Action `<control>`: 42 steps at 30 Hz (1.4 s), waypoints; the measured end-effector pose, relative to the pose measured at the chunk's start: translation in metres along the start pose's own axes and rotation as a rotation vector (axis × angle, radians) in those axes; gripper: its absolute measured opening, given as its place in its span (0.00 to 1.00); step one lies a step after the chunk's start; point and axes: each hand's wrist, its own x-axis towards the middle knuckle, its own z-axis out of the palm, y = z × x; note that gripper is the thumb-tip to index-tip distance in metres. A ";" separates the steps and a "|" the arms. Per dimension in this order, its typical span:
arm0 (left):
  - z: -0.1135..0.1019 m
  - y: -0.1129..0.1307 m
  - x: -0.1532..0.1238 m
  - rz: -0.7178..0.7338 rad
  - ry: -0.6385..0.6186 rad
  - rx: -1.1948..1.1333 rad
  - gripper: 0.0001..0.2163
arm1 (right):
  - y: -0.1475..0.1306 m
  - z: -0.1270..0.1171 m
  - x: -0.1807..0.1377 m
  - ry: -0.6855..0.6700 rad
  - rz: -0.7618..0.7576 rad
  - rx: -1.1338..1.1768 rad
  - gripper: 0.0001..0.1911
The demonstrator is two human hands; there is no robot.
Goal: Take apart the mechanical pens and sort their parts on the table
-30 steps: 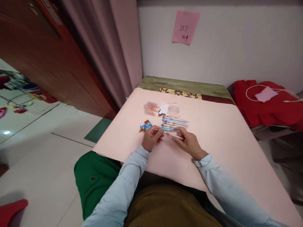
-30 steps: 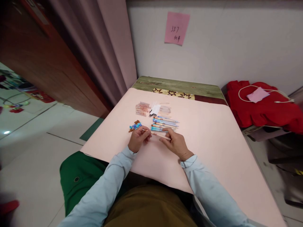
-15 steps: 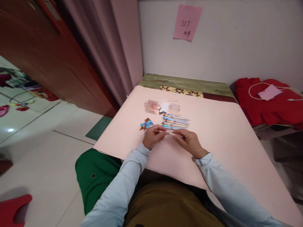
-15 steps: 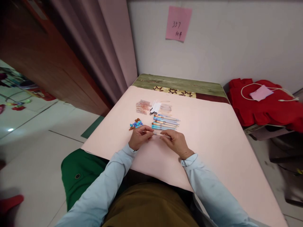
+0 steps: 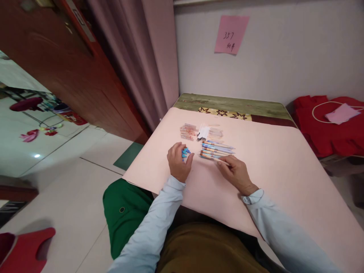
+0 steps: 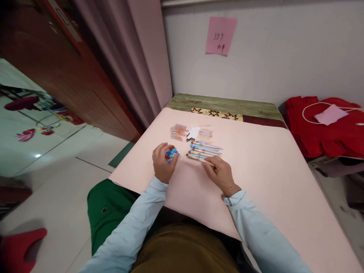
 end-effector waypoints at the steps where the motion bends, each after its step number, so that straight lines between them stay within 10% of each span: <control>1: -0.001 -0.007 0.003 0.021 -0.034 0.082 0.24 | 0.000 0.000 0.000 0.004 -0.002 -0.003 0.10; 8: 0.020 -0.052 0.028 0.173 -0.396 0.178 0.18 | 0.000 0.001 0.000 0.002 -0.007 0.002 0.11; 26: -0.003 -0.071 0.011 0.078 -0.384 0.098 0.28 | -0.001 0.002 0.000 -0.089 -0.018 -0.050 0.11; 42: -0.012 -0.024 0.006 0.015 -0.184 0.028 0.21 | -0.013 0.011 0.012 0.068 0.084 0.106 0.12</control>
